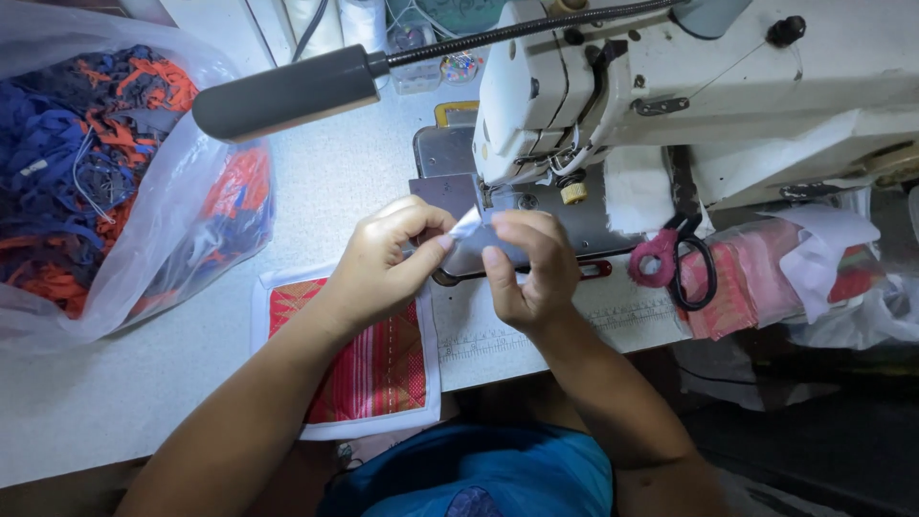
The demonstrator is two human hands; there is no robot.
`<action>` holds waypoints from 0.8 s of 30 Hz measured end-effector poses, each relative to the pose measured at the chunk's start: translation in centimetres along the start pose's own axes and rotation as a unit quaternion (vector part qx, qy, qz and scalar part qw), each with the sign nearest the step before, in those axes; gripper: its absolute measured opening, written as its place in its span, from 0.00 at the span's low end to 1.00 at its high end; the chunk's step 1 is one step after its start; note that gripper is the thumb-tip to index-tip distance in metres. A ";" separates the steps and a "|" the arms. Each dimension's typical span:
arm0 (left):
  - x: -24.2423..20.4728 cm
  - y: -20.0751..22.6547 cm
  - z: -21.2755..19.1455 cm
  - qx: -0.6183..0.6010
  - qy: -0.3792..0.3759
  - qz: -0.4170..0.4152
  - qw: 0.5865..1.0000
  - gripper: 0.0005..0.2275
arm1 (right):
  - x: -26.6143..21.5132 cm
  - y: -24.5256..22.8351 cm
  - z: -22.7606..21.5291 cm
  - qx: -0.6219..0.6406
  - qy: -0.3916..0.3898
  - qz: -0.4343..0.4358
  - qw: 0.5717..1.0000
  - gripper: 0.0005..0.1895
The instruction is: Sewing and finishing small patterned fabric pieces using an industrial sewing machine and trimming excess thread with scissors.
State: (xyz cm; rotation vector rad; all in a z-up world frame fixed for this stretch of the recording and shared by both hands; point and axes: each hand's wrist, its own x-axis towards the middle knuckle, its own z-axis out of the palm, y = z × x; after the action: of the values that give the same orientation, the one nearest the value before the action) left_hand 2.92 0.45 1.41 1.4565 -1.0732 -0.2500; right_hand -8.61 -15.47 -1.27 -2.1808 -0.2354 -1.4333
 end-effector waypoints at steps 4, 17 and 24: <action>-0.2 -0.1 0.2 0.005 0.012 -0.014 1.000 0.03 | -0.1 0.0 0.1 0.003 -0.025 -0.016 1.000 0.07; -0.5 0.1 1.3 0.057 0.029 0.049 0.997 0.05 | -0.7 -0.4 0.3 0.275 0.006 0.285 0.918 0.04; -0.5 0.0 1.2 0.084 0.037 0.088 0.992 0.05 | 0.6 -1.2 0.1 0.153 -0.047 0.213 0.964 0.04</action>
State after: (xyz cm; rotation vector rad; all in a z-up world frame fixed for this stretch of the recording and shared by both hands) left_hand 1.81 0.04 0.92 1.4972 -1.1753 0.0204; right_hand -8.76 -14.52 -0.35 -1.9000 -0.0121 -0.9842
